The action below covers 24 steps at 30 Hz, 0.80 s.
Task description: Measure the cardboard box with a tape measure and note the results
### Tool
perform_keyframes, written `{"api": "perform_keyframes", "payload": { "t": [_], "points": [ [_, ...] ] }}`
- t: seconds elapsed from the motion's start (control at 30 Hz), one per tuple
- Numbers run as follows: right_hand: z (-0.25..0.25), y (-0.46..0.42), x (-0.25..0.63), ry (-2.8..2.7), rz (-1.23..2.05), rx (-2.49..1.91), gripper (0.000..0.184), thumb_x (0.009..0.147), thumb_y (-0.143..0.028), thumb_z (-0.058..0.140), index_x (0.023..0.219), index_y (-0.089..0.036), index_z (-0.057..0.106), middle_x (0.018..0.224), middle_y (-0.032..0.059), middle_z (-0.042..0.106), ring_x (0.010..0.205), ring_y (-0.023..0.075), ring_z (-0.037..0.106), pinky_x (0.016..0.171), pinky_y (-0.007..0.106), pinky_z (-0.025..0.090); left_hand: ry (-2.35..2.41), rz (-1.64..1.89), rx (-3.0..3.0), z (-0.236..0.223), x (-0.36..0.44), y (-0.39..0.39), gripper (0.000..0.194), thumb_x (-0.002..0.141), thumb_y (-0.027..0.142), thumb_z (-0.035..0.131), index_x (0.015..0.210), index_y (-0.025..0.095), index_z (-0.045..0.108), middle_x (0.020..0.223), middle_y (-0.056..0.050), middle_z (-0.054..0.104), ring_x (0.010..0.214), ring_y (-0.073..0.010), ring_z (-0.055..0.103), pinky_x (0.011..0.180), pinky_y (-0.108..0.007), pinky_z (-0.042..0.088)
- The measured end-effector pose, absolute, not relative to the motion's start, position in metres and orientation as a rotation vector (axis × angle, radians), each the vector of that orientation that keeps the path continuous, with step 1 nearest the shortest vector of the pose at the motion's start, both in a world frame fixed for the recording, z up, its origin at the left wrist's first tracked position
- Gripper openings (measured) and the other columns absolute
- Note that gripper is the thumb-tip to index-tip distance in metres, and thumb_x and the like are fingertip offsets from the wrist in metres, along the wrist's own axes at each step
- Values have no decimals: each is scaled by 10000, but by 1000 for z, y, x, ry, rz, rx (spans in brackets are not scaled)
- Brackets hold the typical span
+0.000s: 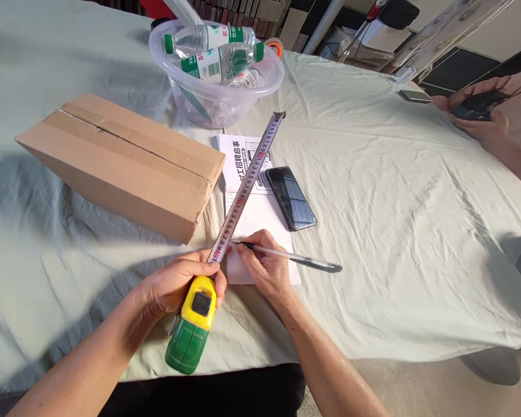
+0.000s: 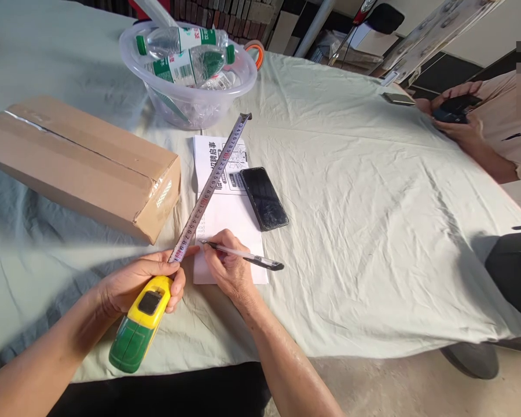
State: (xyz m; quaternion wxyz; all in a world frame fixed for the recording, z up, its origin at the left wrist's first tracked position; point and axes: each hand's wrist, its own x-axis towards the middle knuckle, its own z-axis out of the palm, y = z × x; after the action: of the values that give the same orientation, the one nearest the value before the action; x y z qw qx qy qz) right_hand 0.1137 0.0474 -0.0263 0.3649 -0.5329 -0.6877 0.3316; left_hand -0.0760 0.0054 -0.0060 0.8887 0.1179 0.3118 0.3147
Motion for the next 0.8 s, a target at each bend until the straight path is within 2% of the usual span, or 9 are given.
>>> {"api": "perform_keyframes", "payload": {
  "t": [0.3,0.8],
  "points": [
    [-25,48,112,-1756,831,-1377,87,826,-242,579,747,-215,553,624,-29,557,568,132,498,542,264,408,656,627,257,-7,-75,8,191,879,211,536,1061,190,480,643,-33,638,539,-175,593,536,-265,447],
    [-25,47,114,-1737,832,-1361,88,834,-235,572,759,-211,534,615,-43,518,554,116,457,521,245,372,632,627,263,-9,-76,8,263,879,187,524,1133,178,459,663,-36,644,565,-172,597,538,-256,440]
  ]
}}
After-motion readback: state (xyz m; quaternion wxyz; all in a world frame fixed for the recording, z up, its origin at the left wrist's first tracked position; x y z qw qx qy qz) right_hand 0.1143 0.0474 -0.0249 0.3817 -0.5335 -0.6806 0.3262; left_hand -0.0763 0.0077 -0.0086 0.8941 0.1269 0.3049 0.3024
